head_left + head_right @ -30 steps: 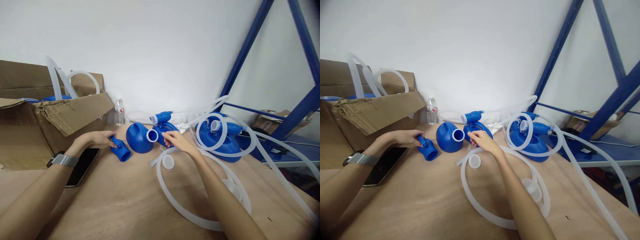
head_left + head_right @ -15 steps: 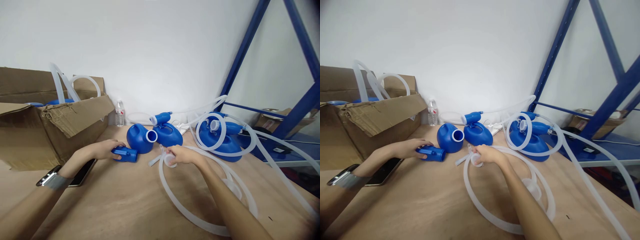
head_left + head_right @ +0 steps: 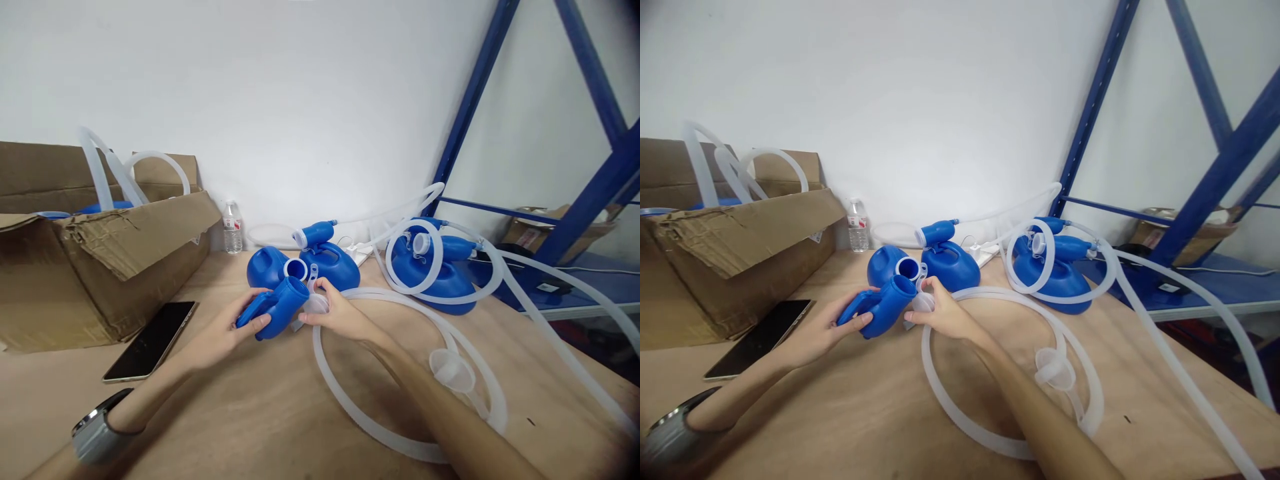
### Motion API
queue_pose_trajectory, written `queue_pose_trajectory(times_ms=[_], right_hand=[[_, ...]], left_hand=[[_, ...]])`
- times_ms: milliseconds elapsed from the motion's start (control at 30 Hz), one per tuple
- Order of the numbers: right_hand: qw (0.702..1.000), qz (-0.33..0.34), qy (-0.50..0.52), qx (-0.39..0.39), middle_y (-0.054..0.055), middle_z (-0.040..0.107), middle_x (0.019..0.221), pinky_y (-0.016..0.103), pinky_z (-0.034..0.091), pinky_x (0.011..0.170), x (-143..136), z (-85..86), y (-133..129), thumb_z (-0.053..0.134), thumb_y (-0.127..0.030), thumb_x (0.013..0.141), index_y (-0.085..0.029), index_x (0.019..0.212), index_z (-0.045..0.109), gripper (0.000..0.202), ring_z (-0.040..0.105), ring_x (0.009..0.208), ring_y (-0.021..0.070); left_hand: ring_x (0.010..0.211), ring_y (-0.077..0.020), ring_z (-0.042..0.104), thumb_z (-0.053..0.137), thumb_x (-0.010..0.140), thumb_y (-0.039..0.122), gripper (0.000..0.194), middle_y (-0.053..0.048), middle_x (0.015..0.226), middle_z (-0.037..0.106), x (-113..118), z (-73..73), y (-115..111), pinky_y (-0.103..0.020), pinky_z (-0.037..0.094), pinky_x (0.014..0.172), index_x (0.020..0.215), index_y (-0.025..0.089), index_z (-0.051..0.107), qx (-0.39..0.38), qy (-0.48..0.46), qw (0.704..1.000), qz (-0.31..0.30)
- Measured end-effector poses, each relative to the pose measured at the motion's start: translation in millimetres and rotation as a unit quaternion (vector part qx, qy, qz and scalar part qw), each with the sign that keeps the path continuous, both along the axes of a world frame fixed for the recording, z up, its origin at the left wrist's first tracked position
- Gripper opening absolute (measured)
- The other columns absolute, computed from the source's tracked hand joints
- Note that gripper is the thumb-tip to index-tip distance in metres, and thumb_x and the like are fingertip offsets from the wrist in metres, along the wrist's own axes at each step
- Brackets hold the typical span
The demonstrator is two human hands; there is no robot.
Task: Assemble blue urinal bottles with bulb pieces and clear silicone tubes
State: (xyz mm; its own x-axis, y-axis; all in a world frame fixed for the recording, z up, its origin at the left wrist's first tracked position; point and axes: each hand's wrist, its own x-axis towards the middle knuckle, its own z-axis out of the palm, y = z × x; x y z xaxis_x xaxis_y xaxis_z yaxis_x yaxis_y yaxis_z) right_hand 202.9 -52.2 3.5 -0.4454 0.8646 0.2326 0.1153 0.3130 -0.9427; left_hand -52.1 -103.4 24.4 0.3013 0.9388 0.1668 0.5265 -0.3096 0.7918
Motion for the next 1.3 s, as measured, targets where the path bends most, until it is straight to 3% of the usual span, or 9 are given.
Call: queue_pose_trajectory(times_ms=[133, 267, 367, 433, 633, 767, 967, 1133, 1300], right_hand=[[0.985, 0.081, 0.067, -0.135, 0.001, 0.065, 0.095, 0.029, 0.047, 0.070, 5, 4.5, -3, 0.085, -0.045, 0.071, -0.024, 0.122, 0.050, 0.066, 0.061, 0.086, 0.0184], [0.974, 0.108, 0.086, -0.182, 0.004, 0.066, 0.100, 0.033, 0.051, 0.078, 11, 10.2, -3, 0.083, -0.041, 0.075, -0.022, 0.134, 0.055, 0.068, 0.064, 0.090, 0.0185], [0.985, 0.116, 0.037, -0.124, 0.006, 0.068, 0.103, 0.035, 0.051, 0.083, 16, 9.0, 0, 0.076, -0.037, 0.082, -0.018, 0.133, 0.061, 0.057, 0.065, 0.092, 0.0194], [0.996, 0.068, -0.029, -0.043, 0.007, 0.069, 0.098, 0.034, 0.051, 0.079, 17, 5.1, 1, 0.072, -0.033, 0.084, -0.016, 0.129, 0.065, 0.049, 0.064, 0.089, 0.0195], [0.983, 0.007, -0.145, 0.113, -0.002, 0.063, 0.078, 0.026, 0.046, 0.068, 11, -5.4, 0, 0.066, -0.014, 0.078, -0.019, 0.123, 0.072, 0.045, 0.055, 0.070, 0.0128], [0.996, -0.024, -0.041, 0.081, 0.003, 0.070, 0.089, 0.030, 0.050, 0.074, 11, -1.7, 1, 0.073, -0.028, 0.082, -0.019, 0.122, 0.073, 0.040, 0.061, 0.078, 0.0159], [0.990, 0.041, 0.128, 0.045, 0.005, 0.074, 0.109, 0.042, 0.050, 0.103, 18, 7.2, -2, 0.075, -0.039, 0.087, -0.029, 0.128, 0.071, 0.042, 0.067, 0.108, 0.0209], [0.982, 0.101, 0.144, 0.070, 0.002, 0.068, 0.101, 0.038, 0.054, 0.097, 9, -2.4, -3, 0.085, -0.032, 0.078, -0.035, 0.116, 0.077, 0.039, 0.065, 0.100, 0.0177], [0.980, 0.092, 0.149, 0.090, 0.003, 0.064, 0.111, 0.035, 0.053, 0.095, 6, -4.8, -2, 0.086, -0.034, 0.078, -0.036, 0.115, 0.077, 0.038, 0.061, 0.107, 0.0190]], left_hand=[[0.123, -0.0321, 0.062, 0.059, 0.090, 0.060, 0.057, -0.010, 0.139, 0.063, 8, -9.8, -8, -0.043, 0.053, 0.101, 0.134, 0.024, 0.053, -0.023, -0.053, 0.998, 0.008], [0.122, -0.0322, 0.064, 0.062, 0.088, 0.058, 0.057, -0.011, 0.136, 0.065, 7, -15.0, -11, -0.043, 0.055, 0.099, 0.132, 0.022, 0.055, -0.001, -0.063, 0.997, 0.032], [0.119, -0.0322, 0.066, 0.063, 0.088, 0.056, 0.055, -0.011, 0.133, 0.068, 4, -15.6, -10, -0.042, 0.058, 0.095, 0.131, 0.022, 0.057, 0.033, -0.060, 0.996, 0.052], [0.116, -0.0319, 0.067, 0.064, 0.088, 0.055, 0.054, -0.010, 0.130, 0.069, 3, -17.3, -10, -0.042, 0.059, 0.093, 0.130, 0.023, 0.058, 0.059, -0.047, 0.995, 0.064], [0.112, -0.0315, 0.068, 0.066, 0.089, 0.049, 0.052, -0.010, 0.129, 0.068, 0, -31.2, -12, -0.041, 0.062, 0.082, 0.135, 0.025, 0.056, 0.101, -0.018, 0.993, 0.055], [0.105, -0.0284, 0.070, 0.067, 0.090, 0.046, 0.052, -0.010, 0.128, 0.067, -2, -38.0, -12, -0.042, 0.061, 0.083, 0.136, 0.026, 0.055, 0.121, -0.007, 0.991, 0.053], [0.119, -0.0303, 0.064, 0.067, 0.090, 0.039, 0.044, -0.009, 0.133, 0.065, 1, -33.1, -12, -0.046, 0.056, 0.097, 0.132, 0.028, 0.061, 0.212, 0.016, 0.977, 0.019], [0.124, -0.0291, 0.061, 0.068, 0.091, 0.037, 0.043, -0.008, 0.135, 0.062, 4, -31.4, -16, -0.045, 0.053, 0.102, 0.133, 0.031, 0.062, 0.206, -0.038, 0.978, -0.003], [0.118, -0.0283, 0.063, 0.070, 0.089, 0.038, 0.042, -0.008, 0.131, 0.063, 8, -31.6, -21, -0.038, 0.058, 0.086, 0.130, 0.031, 0.064, 0.164, -0.062, 0.984, 0.016]])
